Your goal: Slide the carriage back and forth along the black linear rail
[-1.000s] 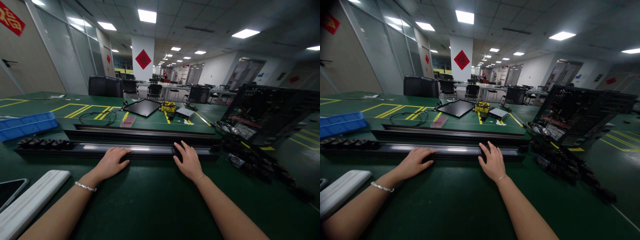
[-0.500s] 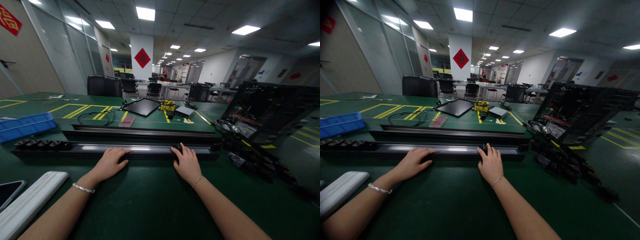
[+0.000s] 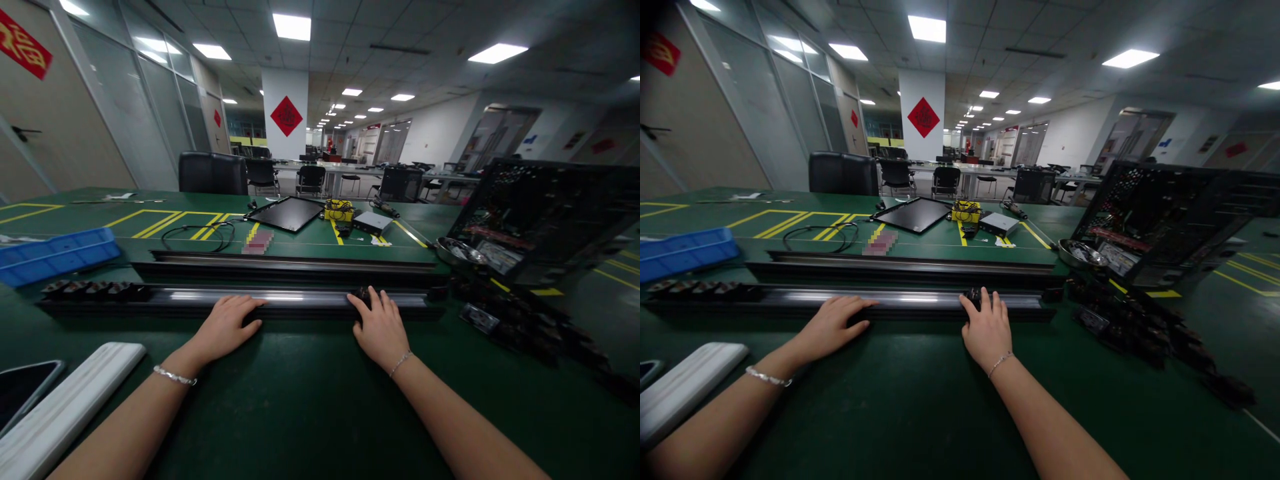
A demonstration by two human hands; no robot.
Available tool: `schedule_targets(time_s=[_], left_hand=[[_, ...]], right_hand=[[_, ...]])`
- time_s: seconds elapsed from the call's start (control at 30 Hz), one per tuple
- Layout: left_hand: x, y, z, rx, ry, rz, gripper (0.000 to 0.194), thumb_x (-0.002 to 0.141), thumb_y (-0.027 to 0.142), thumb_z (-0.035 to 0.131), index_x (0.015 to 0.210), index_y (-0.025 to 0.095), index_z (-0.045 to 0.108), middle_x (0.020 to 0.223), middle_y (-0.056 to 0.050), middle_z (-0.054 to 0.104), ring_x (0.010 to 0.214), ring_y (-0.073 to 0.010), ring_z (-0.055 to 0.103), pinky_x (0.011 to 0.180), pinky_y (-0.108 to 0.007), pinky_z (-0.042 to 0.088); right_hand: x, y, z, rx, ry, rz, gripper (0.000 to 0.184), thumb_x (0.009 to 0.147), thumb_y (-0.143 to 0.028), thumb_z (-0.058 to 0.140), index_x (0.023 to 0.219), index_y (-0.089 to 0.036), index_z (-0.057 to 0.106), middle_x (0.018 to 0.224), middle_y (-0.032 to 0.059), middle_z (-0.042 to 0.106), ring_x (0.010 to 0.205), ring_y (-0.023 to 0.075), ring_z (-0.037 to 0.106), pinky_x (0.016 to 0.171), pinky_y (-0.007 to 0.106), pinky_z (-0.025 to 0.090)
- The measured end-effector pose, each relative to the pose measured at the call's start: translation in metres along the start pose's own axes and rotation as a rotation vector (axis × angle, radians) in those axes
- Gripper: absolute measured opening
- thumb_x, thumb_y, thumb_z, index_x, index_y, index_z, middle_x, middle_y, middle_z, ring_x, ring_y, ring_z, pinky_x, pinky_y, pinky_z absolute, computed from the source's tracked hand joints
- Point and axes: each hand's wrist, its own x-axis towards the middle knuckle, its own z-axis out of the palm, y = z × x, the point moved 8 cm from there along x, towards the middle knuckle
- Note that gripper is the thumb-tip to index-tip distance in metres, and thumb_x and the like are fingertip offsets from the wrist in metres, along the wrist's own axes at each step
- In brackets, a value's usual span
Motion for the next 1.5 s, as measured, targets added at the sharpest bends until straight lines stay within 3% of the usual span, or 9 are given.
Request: schedule_targets(time_s=[0.27,1.1,1.5], left_hand=[[0.0002,-0.0004,-0.0002,-0.002,-0.001,0.004,0.040,0.083,0.038,0.046,0.121,0.026,0.053,0.111,-0.005,0.063,0.105,-0.0221,0.054,0.094,-0.041,0.035],[-0.0002,-0.0005,0.0000,0.013,-0.011,-0.008,0.040,0.084,0.039,0.046,0.121,0.026,0.052,0.114,-0.005,0.062,0.107,-0.0231,0.054,0.094,-0.042,0.035],[0.0006,0.0007,-0.0001,0.033,-0.017,-0.001,0.041,0.084,0.038,0.045,0.122,0.025,0.052,0.114,-0.005,0.062,0.108,-0.0224,0.054,0.095,-0.041,0.035]], right_hand=[[0.0007,0.0009,0.0016,-0.020,-0.013,-0.005,0.065,0.073,-0.011,0.049,0.134,-0.034,0.042,0.145,0.0079,0.033,0.132,0.0331,0.026,0.104,0.048,0.022],[0.0013,-0.0022,-0.0006,-0.047,0.010,0.034,0.059,0.074,-0.014,0.049,0.130,-0.031,0.046,0.142,0.0123,0.036,0.129,0.0323,0.033,0.103,0.047,0.023],[0.0018,0.0023,0.0012,-0.078,-0.007,0.068,0.059,0.075,-0.015,0.049,0.131,-0.030,0.045,0.144,0.0122,0.033,0.131,0.0315,0.029,0.103,0.045,0.020]])
